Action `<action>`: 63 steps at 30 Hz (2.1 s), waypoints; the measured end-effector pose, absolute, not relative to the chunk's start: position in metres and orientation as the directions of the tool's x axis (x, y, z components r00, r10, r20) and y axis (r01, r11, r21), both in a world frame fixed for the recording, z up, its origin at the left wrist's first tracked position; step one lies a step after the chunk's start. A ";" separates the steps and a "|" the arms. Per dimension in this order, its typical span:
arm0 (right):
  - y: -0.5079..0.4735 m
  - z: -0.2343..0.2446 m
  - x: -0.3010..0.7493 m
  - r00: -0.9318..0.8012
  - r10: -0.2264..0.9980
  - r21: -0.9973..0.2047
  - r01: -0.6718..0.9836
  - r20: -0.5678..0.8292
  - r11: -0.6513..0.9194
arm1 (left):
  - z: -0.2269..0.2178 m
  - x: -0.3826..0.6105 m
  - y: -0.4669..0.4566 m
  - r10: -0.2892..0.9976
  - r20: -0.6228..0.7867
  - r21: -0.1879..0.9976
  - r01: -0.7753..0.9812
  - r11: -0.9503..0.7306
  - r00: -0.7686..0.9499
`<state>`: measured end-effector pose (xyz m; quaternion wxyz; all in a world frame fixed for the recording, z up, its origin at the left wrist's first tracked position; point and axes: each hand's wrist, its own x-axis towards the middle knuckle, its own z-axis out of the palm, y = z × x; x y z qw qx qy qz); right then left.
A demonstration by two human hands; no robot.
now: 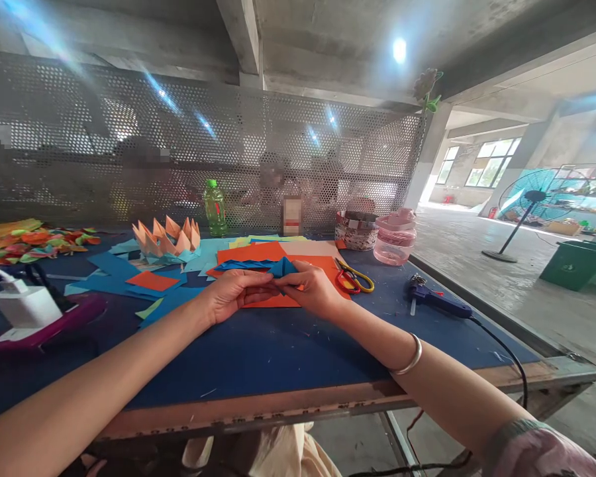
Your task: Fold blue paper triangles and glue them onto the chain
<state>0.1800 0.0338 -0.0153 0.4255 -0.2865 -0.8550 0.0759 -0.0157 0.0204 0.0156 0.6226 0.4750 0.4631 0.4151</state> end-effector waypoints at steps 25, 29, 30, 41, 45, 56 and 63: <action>0.026 -0.007 0.168 -0.255 0.953 -0.986 -0.015 0.166 0.168 | 0.017 -0.011 0.018 0.992 0.046 0.997 0.051 -0.052 0.114; 0.023 -0.006 0.167 -0.285 0.947 -0.987 0.009 0.149 0.158 | 0.018 -0.009 0.015 0.989 0.087 0.991 0.092 -0.099 0.120; 0.023 -0.006 0.167 -0.282 0.946 -0.985 0.023 0.158 0.171 | 0.018 -0.009 0.015 0.988 0.094 0.989 0.102 -0.107 0.125; 0.030 -0.013 0.168 -0.270 0.937 -0.960 0.108 0.224 0.260 | 0.015 -0.009 0.016 0.981 0.105 0.981 0.143 -0.129 0.162; 0.033 -0.015 0.169 -0.262 0.931 -0.943 0.146 0.254 0.299 | 0.014 -0.009 0.016 0.981 0.094 0.983 0.138 -0.118 0.170; 0.029 -0.010 0.170 -0.247 0.930 -0.916 0.231 0.272 0.329 | 0.014 -0.010 0.016 0.988 0.041 0.989 0.135 -0.061 0.149; 0.031 -0.015 0.170 -0.278 0.920 -0.914 0.220 0.276 0.341 | 0.015 -0.010 0.017 0.992 0.035 0.992 0.113 -0.048 0.119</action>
